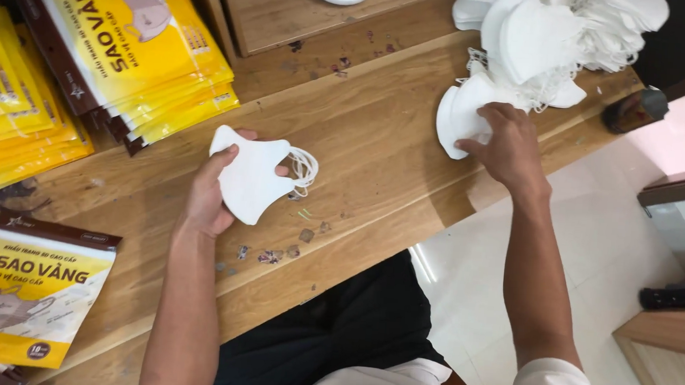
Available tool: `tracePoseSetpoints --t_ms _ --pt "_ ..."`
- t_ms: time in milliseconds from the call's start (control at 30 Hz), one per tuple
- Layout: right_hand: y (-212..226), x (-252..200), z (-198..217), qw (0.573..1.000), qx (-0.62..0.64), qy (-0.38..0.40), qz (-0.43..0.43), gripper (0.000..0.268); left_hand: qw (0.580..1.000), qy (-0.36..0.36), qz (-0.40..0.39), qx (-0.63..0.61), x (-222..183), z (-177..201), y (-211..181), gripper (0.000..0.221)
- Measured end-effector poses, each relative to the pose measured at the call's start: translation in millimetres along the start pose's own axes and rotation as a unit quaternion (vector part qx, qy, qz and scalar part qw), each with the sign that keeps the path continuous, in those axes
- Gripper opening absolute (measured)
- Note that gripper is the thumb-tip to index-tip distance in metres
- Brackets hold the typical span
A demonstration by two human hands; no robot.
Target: Folding individual face masks and inserting them into protective packaging envelopes.
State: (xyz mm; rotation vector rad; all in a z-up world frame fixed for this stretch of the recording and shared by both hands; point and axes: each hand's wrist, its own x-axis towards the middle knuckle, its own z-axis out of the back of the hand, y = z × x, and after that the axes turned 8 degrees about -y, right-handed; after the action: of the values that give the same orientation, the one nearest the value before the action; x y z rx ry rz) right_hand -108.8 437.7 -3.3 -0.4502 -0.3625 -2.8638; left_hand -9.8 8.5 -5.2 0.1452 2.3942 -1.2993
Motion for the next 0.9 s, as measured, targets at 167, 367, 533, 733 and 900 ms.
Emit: tracePoseSetpoints --t_ms 167,367,533,733,900 --pt "6 2 1 0.999 -0.052 -0.014 0.005 0.053 0.999 -0.004 0.0 0.043 -3 -5 -5 0.049" --pt "3 -1 6 0.999 -0.014 0.015 -0.031 0.045 0.998 0.002 0.002 0.059 1 3 -1 0.046" --pt "-2 9 10 0.999 0.015 0.036 -0.021 0.033 0.999 0.003 -0.013 0.038 -4 -2 -2 0.046" --pt "-4 11 3 0.996 -0.066 0.049 0.019 0.047 1.0 0.008 -0.019 0.002 -15 -10 -6 0.055" --pt "-27 16 -6 0.995 -0.065 0.072 0.017 0.048 0.983 0.117 0.037 -0.137 11 15 5 0.052"
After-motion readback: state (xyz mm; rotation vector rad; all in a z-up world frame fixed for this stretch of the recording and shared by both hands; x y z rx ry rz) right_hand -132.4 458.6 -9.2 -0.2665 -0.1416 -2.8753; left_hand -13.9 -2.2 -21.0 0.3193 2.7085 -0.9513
